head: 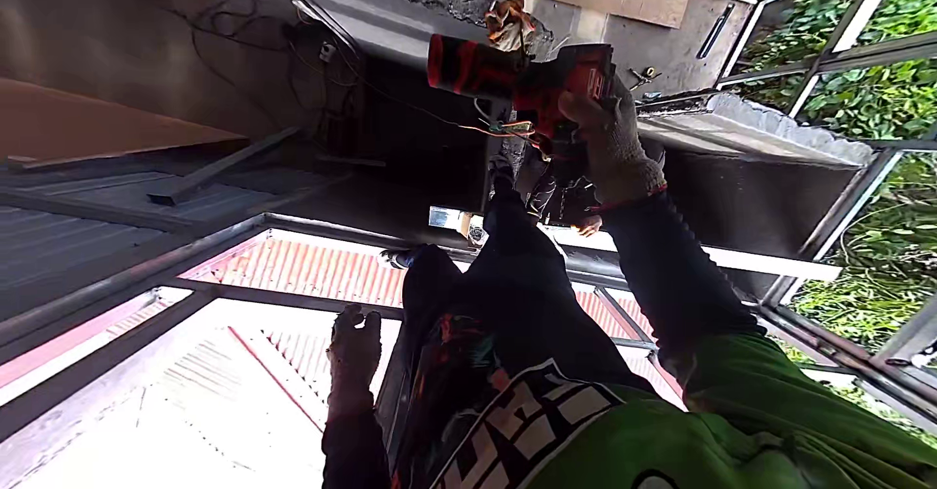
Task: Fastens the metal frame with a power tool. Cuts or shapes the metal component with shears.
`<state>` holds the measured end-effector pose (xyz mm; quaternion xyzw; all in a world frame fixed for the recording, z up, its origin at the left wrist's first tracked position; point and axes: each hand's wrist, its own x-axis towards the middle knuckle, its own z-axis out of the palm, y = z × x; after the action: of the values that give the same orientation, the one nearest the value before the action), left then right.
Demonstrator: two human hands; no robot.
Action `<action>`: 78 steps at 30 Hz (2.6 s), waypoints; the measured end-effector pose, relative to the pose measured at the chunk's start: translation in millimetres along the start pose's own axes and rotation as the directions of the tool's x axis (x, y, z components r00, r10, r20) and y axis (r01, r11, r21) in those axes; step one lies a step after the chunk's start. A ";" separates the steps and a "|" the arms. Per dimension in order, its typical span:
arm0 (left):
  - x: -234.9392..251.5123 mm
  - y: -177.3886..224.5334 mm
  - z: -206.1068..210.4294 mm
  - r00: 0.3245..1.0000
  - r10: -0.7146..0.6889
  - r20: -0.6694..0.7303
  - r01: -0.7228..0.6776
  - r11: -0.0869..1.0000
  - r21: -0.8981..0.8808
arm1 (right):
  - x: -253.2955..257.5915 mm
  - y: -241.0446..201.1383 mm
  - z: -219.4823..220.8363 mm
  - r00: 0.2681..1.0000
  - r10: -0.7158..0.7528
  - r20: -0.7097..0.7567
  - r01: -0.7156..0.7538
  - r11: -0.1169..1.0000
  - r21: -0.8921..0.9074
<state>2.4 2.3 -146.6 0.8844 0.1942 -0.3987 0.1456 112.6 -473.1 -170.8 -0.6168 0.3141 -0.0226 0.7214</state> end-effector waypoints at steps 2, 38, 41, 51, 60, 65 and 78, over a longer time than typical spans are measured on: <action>3.1 6.4 -10.7 0.999 0.029 -0.026 -0.029 0.999 -0.024 | -5.1 -3.8 -0.4 1.000 -0.020 0.023 0.019 0.999 0.034; -39.0 66.0 -48.6 0.926 0.316 -0.205 -0.370 0.866 -0.336 | -72.7 -58.6 0.6 0.919 -0.133 0.371 0.137 0.990 0.016; -55.4 77.7 -58.7 0.868 0.390 -0.308 -0.485 0.799 -0.354 | -76.0 -57.7 12.2 0.879 -0.102 0.465 0.141 0.989 -0.050; -86.8 111.7 -59.2 0.709 0.514 -0.482 -0.610 0.791 -0.054 | -96.6 -70.5 105.6 0.493 0.032 0.869 0.649 0.652 -0.392; -77.0 71.1 -56.3 0.582 0.766 -0.272 -0.646 0.232 -0.728 | -106.6 -120.7 228.7 -0.290 0.211 0.933 0.854 0.498 0.153; -71.7 70.3 -55.1 0.594 0.696 -0.405 -0.644 0.110 -0.757 | -112.8 -150.0 288.8 -0.395 0.357 0.847 0.882 0.404 0.242; -86.5 109.6 -78.6 0.713 0.232 -0.662 -0.698 0.320 -0.640 | -146.8 -104.7 203.0 0.290 0.124 0.949 0.639 0.713 -0.288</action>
<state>51.3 -81.6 -19.2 0.7664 0.1205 0.0366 0.6299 129.7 -258.5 -5.2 -0.7602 -0.2828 0.3127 0.4944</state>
